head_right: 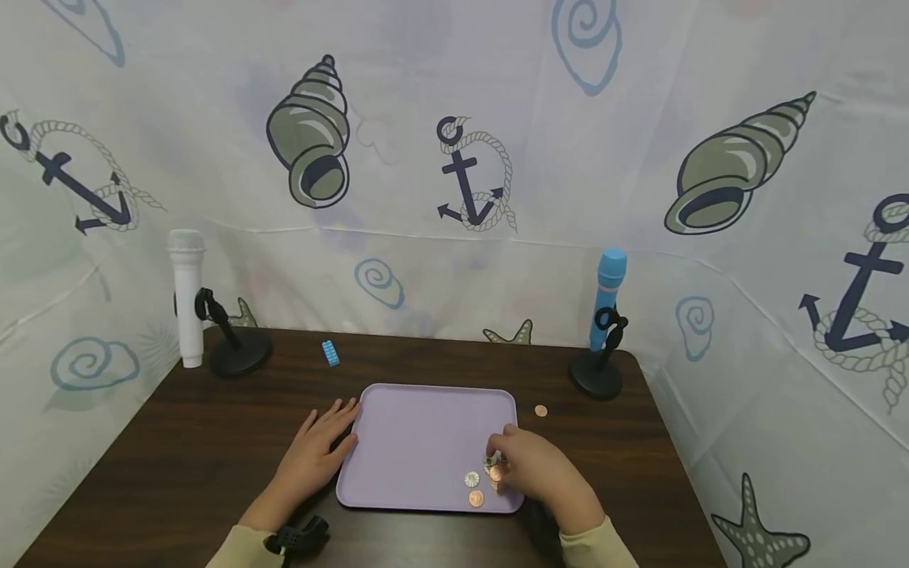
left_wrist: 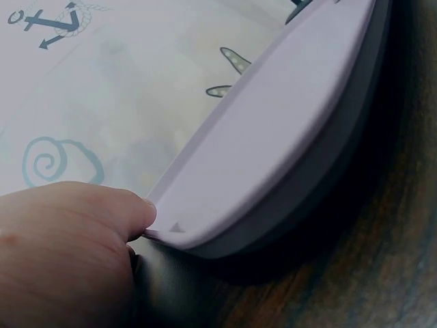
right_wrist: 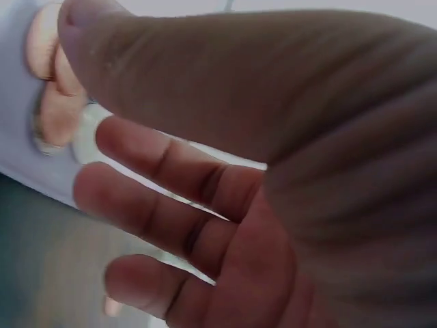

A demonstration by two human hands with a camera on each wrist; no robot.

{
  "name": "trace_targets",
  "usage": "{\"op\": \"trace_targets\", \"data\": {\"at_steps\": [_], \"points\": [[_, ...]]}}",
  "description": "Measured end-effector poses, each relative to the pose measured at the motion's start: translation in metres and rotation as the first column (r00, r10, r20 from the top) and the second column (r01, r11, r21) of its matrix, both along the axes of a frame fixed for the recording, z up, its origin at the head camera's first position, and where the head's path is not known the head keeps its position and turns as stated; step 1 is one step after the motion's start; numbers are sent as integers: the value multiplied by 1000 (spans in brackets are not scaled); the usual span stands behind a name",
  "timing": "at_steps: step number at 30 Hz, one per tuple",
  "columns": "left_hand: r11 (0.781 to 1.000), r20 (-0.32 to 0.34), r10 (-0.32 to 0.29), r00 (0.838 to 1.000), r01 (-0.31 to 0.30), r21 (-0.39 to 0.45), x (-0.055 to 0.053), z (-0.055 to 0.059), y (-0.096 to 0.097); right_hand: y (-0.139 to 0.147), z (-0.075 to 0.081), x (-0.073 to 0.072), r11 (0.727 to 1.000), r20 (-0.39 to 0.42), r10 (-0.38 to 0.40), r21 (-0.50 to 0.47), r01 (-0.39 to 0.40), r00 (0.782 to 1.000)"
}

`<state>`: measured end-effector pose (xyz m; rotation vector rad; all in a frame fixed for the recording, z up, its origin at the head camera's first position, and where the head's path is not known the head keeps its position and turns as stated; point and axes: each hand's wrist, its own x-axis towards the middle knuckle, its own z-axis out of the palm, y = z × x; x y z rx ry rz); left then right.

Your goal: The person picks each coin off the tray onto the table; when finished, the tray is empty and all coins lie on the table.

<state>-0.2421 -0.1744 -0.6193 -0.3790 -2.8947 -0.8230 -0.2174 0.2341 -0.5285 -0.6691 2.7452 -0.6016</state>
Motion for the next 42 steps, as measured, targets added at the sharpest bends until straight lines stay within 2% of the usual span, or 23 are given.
{"op": "trace_targets", "data": {"at_steps": [5, 13, 19, 23, 27, 34, 38, 40, 42], "points": [[1000, 6, -6, 1000, 6, 6, -1, 2, 2, 1, -14, 0, 1000, -24, -4, -23, 4, 1000], [1000, 11, 2, 1000, -2, 6, 0, 2, 1, -1, -19, -2, 999, -104, 50, -10, -51, 993], [1000, 10, -4, 1000, 4, 11, 1, 2, 1, -4, -22, 0, 1000, -103, -13, -6, 12, 995], [1000, 9, -7, 1000, 7, 21, 1, 2, 0, -7, -21, 1, 999, -140, -45, -3, 45, 989], [1000, 13, -4, 1000, 4, 28, 2, 2, 0, -9, -18, 1, 1000, -177, -14, -8, 13, 984], [1000, 6, -6, 1000, 5, 26, 2, 3, 0, -7, -22, -3, 993, -147, 34, -103, -50, 989], [999, 2, -8, 1000, 8, 31, 2, 3, 0, -1, -26, -7, 985, -128, -14, -175, -9, 992], [1000, 2, -6, 1000, 6, 29, 2, 2, 0, 6, -26, -12, 973, -132, -73, -225, 42, 988], [1000, 5, -4, 1000, 4, 24, 2, 2, 0, 16, -27, -17, 951, -138, -159, -286, 115, 977]]}}
